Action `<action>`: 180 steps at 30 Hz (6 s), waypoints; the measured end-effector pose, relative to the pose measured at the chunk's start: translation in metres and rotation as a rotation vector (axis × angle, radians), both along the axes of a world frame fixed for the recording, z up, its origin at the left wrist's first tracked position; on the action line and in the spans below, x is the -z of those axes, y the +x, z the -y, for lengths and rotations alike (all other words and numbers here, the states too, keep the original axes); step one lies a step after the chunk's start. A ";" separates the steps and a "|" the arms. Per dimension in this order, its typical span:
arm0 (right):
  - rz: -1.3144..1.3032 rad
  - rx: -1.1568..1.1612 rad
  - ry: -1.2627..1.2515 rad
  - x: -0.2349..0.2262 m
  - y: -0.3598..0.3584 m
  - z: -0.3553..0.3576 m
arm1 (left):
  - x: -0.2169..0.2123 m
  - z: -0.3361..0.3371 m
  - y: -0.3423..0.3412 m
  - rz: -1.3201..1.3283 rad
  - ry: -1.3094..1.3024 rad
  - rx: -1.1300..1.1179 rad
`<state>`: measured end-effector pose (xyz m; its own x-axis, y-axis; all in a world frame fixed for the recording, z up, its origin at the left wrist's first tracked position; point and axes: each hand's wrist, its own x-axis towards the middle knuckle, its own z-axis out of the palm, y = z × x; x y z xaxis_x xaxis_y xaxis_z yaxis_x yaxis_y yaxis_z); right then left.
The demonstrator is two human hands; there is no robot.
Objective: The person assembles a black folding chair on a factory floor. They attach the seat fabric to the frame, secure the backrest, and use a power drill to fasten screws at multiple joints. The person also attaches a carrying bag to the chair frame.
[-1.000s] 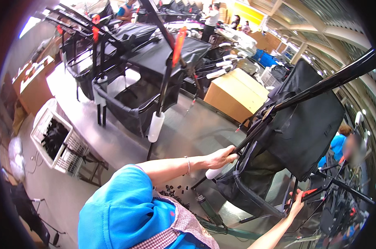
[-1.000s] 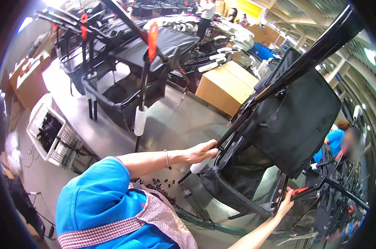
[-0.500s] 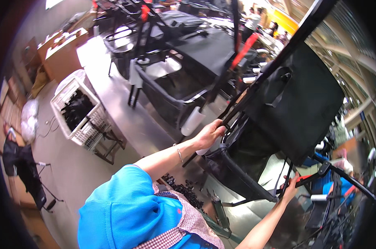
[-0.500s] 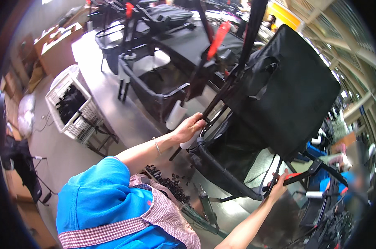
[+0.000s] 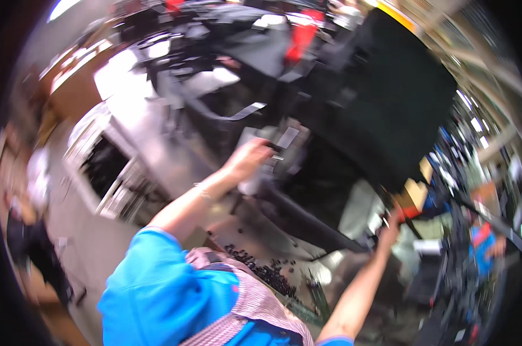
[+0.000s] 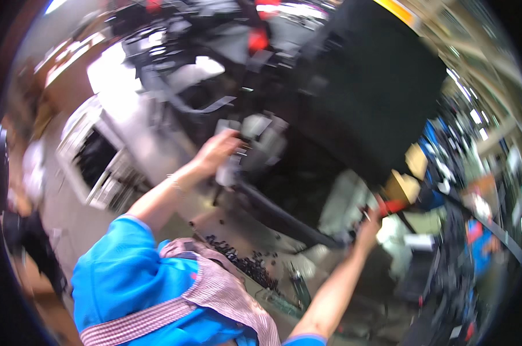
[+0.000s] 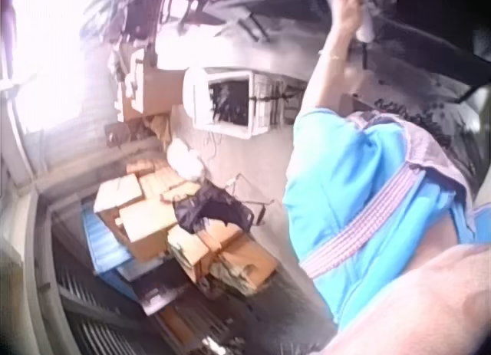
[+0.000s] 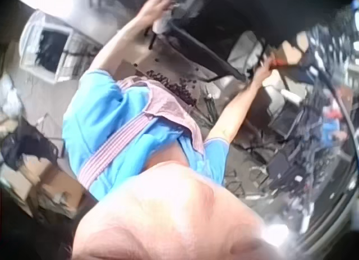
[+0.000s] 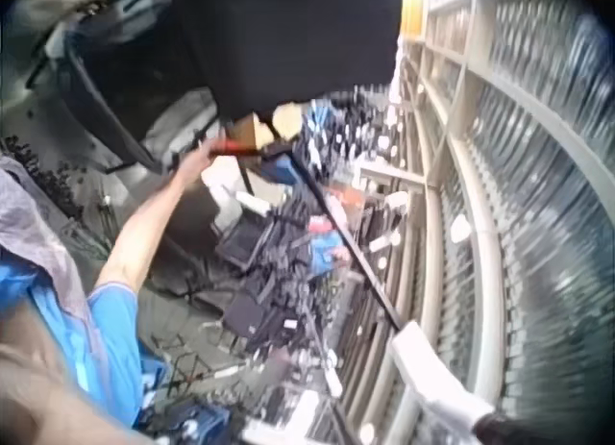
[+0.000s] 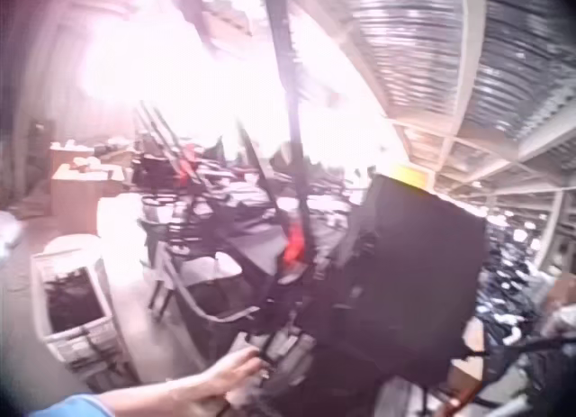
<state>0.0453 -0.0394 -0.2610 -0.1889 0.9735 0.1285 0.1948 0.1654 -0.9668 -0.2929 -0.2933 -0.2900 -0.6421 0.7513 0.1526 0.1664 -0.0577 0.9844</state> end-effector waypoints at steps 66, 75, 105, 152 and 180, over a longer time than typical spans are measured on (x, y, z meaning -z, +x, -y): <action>0.460 1.064 0.490 0.047 0.411 0.152 | -0.070 -0.186 0.351 0.699 -0.095 0.716; 0.060 0.676 0.312 -0.027 0.342 0.119 | -0.125 -0.169 0.257 0.799 -0.063 0.857; 1.409 0.968 0.742 -0.192 0.306 0.105 | -0.146 -0.208 0.264 1.248 0.543 1.019; 1.351 1.080 0.875 -0.180 0.303 0.094 | -0.129 -0.222 0.263 1.182 0.637 1.008; 1.273 1.153 0.799 -0.174 0.302 0.083 | -0.123 -0.231 0.231 0.699 0.646 1.081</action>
<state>0.3475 -0.1224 -0.0869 0.0884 0.4676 0.8795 0.9606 -0.2737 0.0490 -0.0614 -0.0626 -0.1673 0.1028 0.8315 0.5459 -0.7431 -0.3006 0.5978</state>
